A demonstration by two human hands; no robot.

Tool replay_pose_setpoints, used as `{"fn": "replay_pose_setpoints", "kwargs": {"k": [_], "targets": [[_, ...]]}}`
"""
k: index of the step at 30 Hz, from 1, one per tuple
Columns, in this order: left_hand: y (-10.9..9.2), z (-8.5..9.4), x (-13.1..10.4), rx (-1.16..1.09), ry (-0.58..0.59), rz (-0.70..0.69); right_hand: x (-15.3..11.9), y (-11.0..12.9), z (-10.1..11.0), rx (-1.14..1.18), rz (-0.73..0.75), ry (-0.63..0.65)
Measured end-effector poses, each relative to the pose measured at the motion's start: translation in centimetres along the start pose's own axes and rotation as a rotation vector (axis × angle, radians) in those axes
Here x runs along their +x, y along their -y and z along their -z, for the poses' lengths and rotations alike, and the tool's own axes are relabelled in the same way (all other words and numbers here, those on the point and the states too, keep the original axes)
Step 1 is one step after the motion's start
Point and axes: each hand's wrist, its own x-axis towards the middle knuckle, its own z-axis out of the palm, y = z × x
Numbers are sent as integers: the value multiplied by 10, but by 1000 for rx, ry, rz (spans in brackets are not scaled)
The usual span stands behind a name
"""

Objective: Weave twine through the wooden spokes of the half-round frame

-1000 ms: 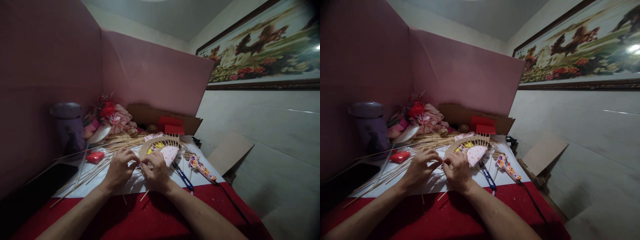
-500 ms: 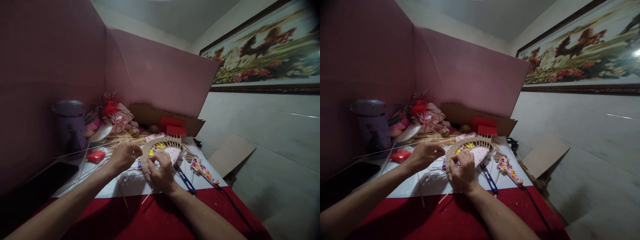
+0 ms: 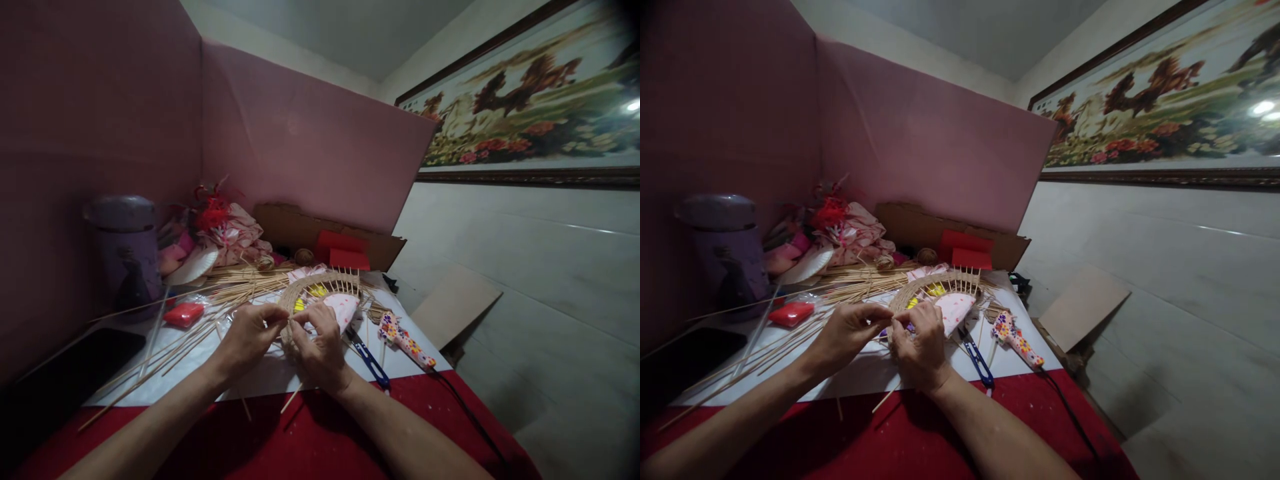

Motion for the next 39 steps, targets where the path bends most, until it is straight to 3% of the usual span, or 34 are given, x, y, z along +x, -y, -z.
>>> {"fn": "replay_pose_setpoints", "kwargs": {"k": [6, 12, 20, 31, 39], "targets": [[0, 1, -3, 118, 25, -50, -1, -1, -2, 6, 17, -3], [0, 2, -2, 149, -33, -49, -1, 2, -2, 7, 29, -5], [1, 2, -6, 188, -49, -171, 0, 1, 0, 10, 29, -13], [-3, 1, -6, 312, -43, -123, -1, 2, -2, 68, 13, 5], [-9, -4, -5, 282, -44, -40, -1, 6, -2, 107, -56, -18]]}}
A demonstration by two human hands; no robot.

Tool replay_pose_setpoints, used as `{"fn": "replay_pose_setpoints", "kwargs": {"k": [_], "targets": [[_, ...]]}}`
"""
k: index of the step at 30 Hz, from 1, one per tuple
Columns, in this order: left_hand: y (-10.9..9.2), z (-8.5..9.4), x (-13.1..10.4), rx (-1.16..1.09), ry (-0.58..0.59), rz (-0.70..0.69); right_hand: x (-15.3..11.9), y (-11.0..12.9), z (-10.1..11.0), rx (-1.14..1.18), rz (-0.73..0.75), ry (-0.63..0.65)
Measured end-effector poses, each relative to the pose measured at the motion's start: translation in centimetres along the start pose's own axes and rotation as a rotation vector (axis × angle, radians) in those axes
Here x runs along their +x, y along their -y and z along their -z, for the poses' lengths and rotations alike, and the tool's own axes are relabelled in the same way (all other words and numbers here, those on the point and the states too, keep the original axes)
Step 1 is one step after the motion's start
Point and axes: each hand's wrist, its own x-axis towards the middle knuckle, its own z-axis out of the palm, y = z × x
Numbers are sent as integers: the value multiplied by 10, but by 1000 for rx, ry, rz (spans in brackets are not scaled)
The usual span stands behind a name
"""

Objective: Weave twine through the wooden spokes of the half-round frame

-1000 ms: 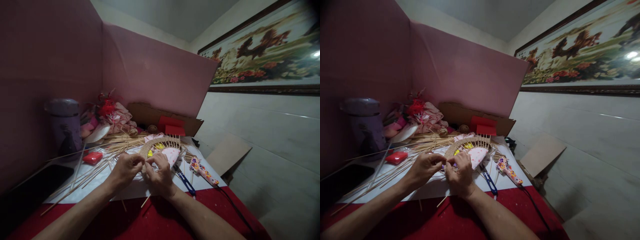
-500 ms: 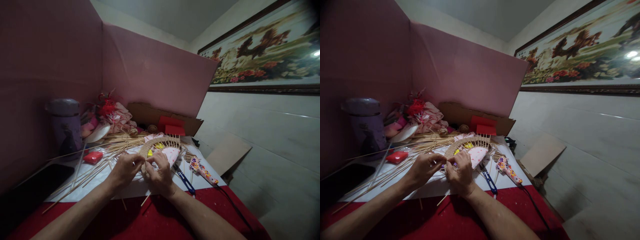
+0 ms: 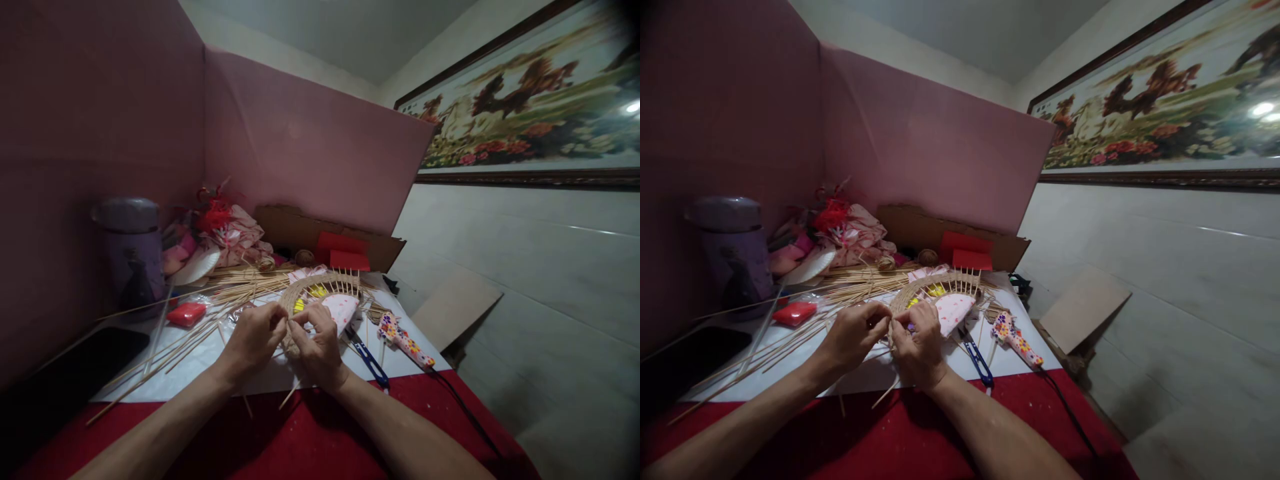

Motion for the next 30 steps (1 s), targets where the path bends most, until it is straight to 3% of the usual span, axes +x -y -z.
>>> {"fn": "replay_pose_setpoints", "kwargs": {"k": [4, 7, 15, 18, 22, 23, 27, 30], "targets": [[17, 6, 7, 51, -79, 76, 0, 2, 5, 67, 8, -37], [23, 11, 11, -29, -156, 152, 0, 0, 8, 138, -48, -59], [-5, 11, 2, -77, -112, 9, 1, -6, 6, 90, -110, -58], [-10, 14, -6, -109, -35, -113, 1, -8, 4, 45, -88, -64], [-17, 14, -13, -251, 197, -347, 2, -8, 5, -2, -96, -56], [-18, 13, -13, -280, 171, -357, 2, -7, 6, -7, -93, -54], [-10, 10, -8, -192, -119, -237, 1, -2, 8, 19, 7, -29], [0, 8, -4, -82, -79, -198, 0, 0, 9, 23, 76, -6]]}}
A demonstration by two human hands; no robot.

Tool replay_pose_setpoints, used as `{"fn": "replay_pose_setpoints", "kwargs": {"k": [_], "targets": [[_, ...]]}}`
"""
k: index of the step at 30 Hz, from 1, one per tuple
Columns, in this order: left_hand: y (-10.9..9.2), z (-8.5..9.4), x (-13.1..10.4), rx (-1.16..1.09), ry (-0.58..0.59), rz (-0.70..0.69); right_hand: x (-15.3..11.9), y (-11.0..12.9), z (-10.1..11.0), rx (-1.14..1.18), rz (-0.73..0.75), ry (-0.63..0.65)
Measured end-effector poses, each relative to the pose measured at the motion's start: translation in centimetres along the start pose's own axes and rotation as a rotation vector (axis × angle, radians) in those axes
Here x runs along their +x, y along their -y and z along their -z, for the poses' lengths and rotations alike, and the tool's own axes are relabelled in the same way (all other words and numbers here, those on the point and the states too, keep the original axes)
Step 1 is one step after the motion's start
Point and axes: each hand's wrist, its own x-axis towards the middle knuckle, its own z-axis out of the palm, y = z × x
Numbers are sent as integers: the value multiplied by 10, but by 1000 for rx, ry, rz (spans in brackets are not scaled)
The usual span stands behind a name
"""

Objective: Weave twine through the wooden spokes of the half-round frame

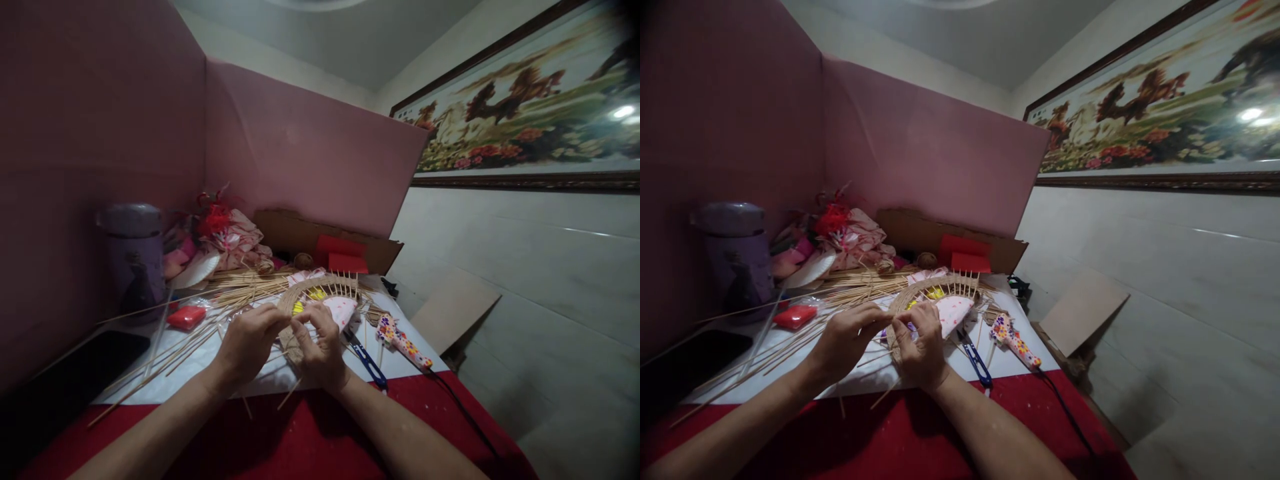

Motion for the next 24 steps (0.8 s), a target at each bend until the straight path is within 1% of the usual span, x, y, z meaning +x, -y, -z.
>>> {"fn": "replay_pose_setpoints", "kwargs": {"k": [2, 5, 9, 13, 18, 21, 24], "targets": [[3, -1, 0, 38, 9, -2, 0, 0, 0, -11, -1, 0], [2, 0, 0, 140, 12, 3, 0, 0, 1, -13, -24, 1], [1, 1, 1, 272, 23, 65, 1, -2, 1, -1, -48, 1], [4, 3, 1, 283, -5, 99, 1, -4, 1, 17, -88, -10], [7, 4, 0, 223, -6, 100, 2, -6, 1, 17, -90, -4], [9, 4, 0, 215, -43, 59, 2, -6, 1, 7, -77, -14], [10, 1, -1, 148, -87, -52, 2, -5, 1, -21, -39, -16]]}}
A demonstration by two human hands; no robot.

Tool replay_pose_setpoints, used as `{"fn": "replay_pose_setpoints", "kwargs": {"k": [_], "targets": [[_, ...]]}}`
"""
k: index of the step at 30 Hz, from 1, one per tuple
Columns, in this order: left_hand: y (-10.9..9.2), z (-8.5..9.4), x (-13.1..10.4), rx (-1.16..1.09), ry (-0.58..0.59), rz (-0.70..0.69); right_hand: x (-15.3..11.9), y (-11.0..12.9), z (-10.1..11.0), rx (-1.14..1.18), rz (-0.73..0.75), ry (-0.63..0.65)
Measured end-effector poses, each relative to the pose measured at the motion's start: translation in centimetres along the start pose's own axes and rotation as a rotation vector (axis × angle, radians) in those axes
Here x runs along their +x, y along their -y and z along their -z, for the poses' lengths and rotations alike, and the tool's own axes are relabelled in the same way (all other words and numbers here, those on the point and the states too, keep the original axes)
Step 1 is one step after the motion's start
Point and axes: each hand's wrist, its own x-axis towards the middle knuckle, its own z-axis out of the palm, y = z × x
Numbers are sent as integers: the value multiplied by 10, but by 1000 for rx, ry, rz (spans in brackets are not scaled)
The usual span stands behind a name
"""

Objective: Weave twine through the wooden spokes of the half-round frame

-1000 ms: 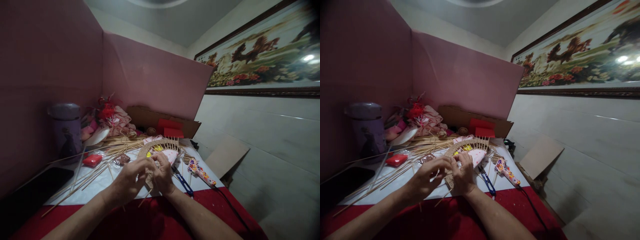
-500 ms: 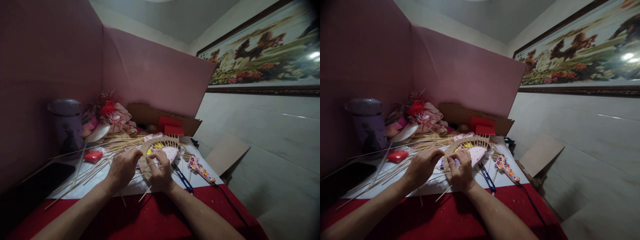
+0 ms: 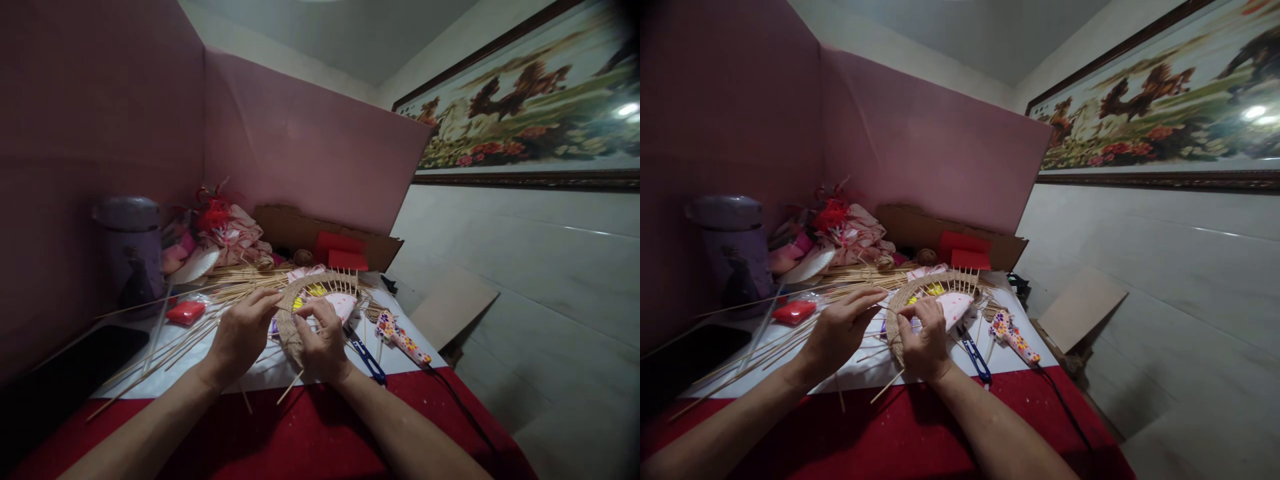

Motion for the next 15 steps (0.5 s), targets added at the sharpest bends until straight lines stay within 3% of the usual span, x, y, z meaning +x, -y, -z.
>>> {"fn": "replay_pose_setpoints", "kwargs": {"k": [3, 10, 13, 15], "targets": [[-2, -4, -1, -92, 51, -24, -1, 1, -1, -21, 40, 13], [-6, 0, 4, -239, 179, 230, 1, 5, 2, -81, 60, -40], [-7, 0, 4, -256, 195, 276, 2, 7, 3, -128, 81, -96], [-7, -1, 4, -264, 199, 282, 1, 7, 4, -167, 97, -65]]}}
